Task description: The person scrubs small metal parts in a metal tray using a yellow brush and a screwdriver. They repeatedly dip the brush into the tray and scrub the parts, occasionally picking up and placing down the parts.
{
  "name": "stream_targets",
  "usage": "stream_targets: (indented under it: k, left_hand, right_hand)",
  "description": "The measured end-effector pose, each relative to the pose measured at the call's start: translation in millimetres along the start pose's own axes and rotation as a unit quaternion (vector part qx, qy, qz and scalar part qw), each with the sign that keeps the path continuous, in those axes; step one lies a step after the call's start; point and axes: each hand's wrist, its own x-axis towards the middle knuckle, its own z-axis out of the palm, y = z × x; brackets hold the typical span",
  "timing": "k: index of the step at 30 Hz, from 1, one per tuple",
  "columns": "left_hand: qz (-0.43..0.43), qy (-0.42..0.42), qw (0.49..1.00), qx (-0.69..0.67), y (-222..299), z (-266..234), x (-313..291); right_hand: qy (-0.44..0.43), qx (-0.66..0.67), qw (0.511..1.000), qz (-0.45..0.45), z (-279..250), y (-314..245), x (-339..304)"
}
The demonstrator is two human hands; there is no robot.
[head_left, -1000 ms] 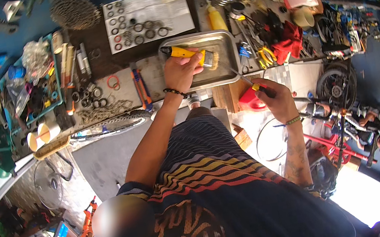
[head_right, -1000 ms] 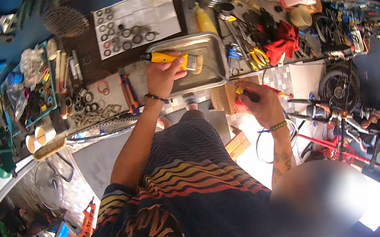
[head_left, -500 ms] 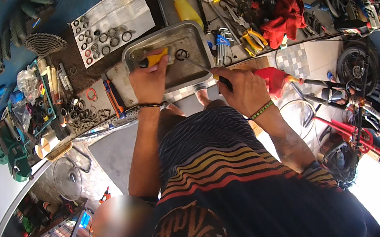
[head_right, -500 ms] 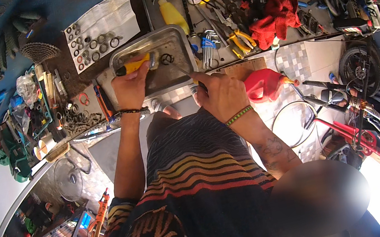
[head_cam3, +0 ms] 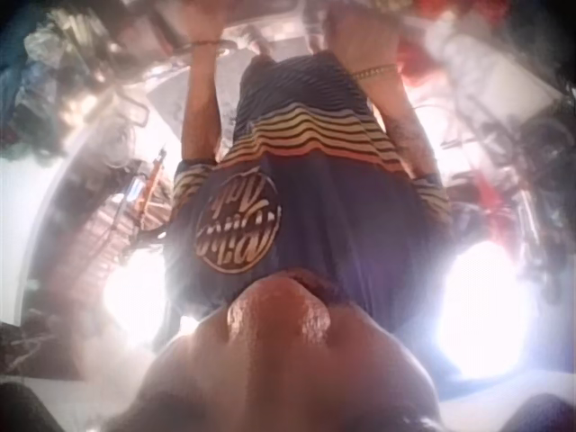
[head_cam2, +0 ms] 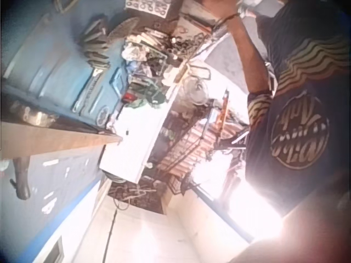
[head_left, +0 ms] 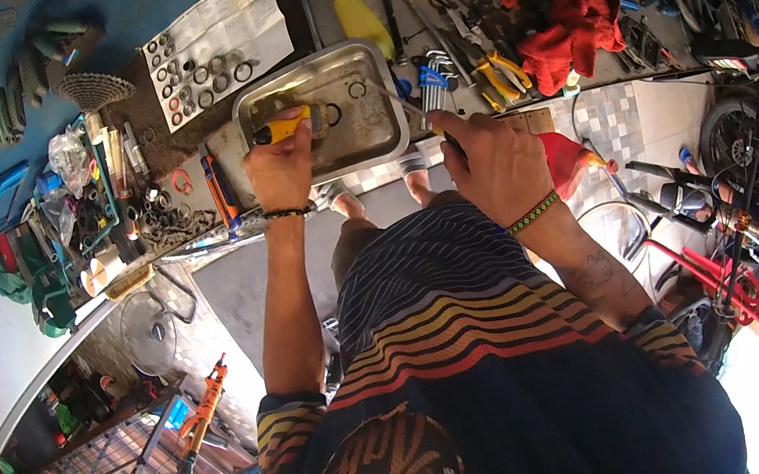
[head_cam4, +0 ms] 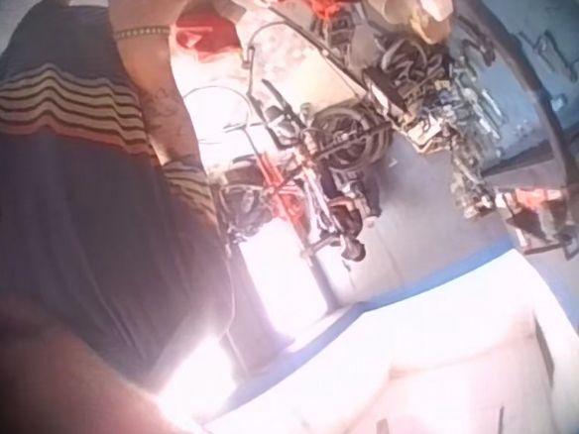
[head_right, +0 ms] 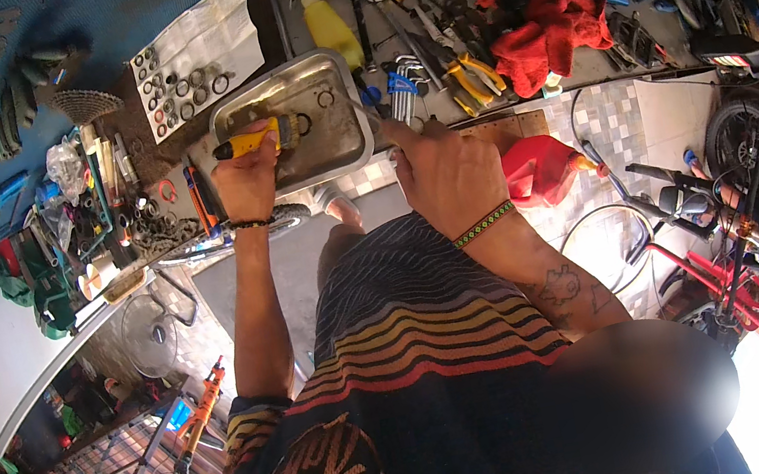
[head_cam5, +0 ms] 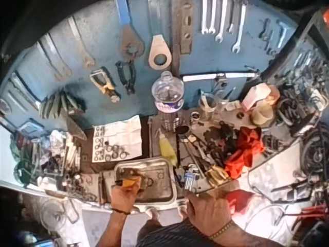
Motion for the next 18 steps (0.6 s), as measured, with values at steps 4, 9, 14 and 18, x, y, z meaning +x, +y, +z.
stream_targets:
  k: [4, 9, 14, 18]
  left_hand:
    - [-0.023, 0.006, 1.000, -0.020, -5, -6, -5]
    - [-0.073, -0.007, 0.994, -0.075, -1, -8, -5]
    - [-0.002, -0.002, 0.999, 0.039, -4, -21, 1]
    - [0.103, -0.045, 0.993, 0.028, -1, -14, 4]
  right_hand:
    - [-0.021, 0.027, 0.999, -0.021, 5, -6, 3]
    - [-0.077, 0.044, 0.995, -0.044, 37, -17, 1]
    - [-0.085, 0.030, 0.995, -0.039, 40, -24, -2]
    - [-0.087, 0.025, 0.995, -0.046, 45, -26, -5]
